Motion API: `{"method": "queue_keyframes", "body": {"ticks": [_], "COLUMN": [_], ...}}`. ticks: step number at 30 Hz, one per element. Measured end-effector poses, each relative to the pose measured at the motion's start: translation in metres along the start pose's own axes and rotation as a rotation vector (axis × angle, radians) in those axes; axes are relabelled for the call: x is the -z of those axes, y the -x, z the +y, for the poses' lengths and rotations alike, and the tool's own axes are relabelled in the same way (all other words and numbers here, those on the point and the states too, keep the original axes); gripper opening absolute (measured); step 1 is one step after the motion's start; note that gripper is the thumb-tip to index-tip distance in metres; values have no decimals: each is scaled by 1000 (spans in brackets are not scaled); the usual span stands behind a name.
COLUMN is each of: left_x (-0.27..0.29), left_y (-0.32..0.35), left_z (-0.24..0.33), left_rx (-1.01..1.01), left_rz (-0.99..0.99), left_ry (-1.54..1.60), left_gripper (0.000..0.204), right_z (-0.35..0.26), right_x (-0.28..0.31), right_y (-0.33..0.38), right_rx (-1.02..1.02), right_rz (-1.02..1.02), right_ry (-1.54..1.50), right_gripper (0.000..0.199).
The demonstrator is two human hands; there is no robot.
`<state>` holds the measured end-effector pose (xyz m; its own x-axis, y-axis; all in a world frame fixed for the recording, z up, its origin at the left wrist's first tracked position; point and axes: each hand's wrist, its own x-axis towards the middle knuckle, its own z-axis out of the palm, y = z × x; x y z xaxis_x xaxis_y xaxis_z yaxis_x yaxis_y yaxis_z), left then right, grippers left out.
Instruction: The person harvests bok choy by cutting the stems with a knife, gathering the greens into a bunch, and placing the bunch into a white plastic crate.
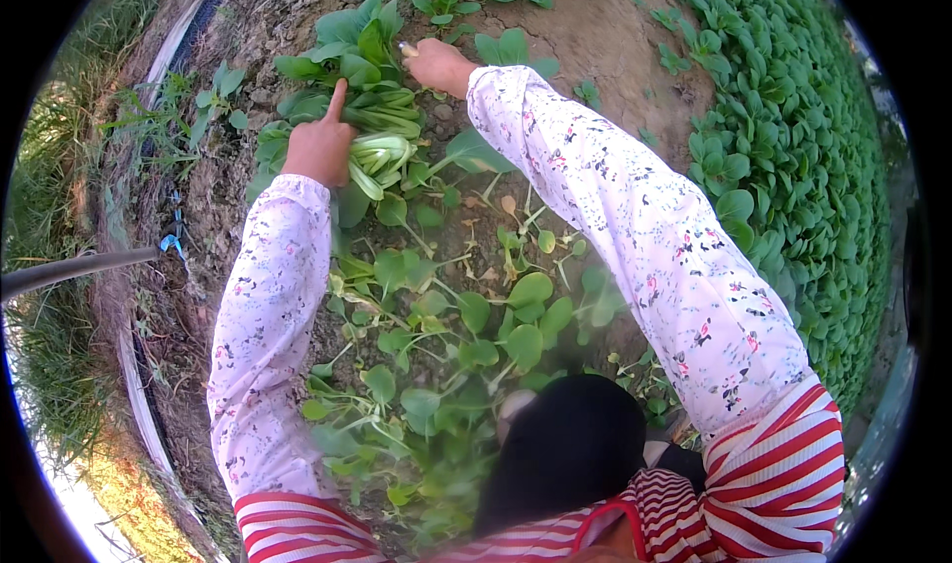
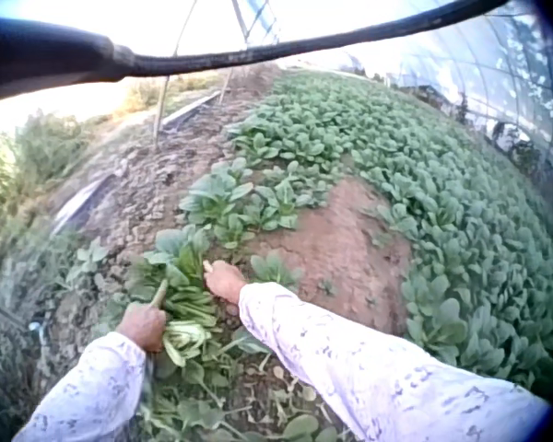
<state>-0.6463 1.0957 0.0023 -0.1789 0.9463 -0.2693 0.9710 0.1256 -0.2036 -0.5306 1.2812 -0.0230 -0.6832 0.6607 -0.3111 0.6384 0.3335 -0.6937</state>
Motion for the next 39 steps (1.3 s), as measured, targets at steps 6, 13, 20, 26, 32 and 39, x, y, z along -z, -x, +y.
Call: {"method": "queue_keyframes", "body": {"ticks": [6,13,20,26,32,39], "left_x": [27,3,-28,-35,-34,-25], "left_y": [-41,-56,-39,-36,-39,-30], "left_z": [-14,-41,-44,-47,-40,-33], "left_rx": [-32,-61,-122,-146,-113,-75], "left_rz": [-207,-209,-5,77,20,6], "left_ry": [-124,83,140,175,137,110], "left_gripper": [40,52,42,35,35,30], "right_z": [10,32,63,66,58,54], "right_x": [-9,-8,-33,-39,-21,-18], "right_y": [12,16,6,-6,-12,-9], "right_rx": [193,-9,15,-9,-176,-151], "right_rz": [-157,-20,16,-18,-178,-198], "right_ry": [363,3,-25,-24,-96,-149], "right_gripper": [38,46,51,51,49,57]}}
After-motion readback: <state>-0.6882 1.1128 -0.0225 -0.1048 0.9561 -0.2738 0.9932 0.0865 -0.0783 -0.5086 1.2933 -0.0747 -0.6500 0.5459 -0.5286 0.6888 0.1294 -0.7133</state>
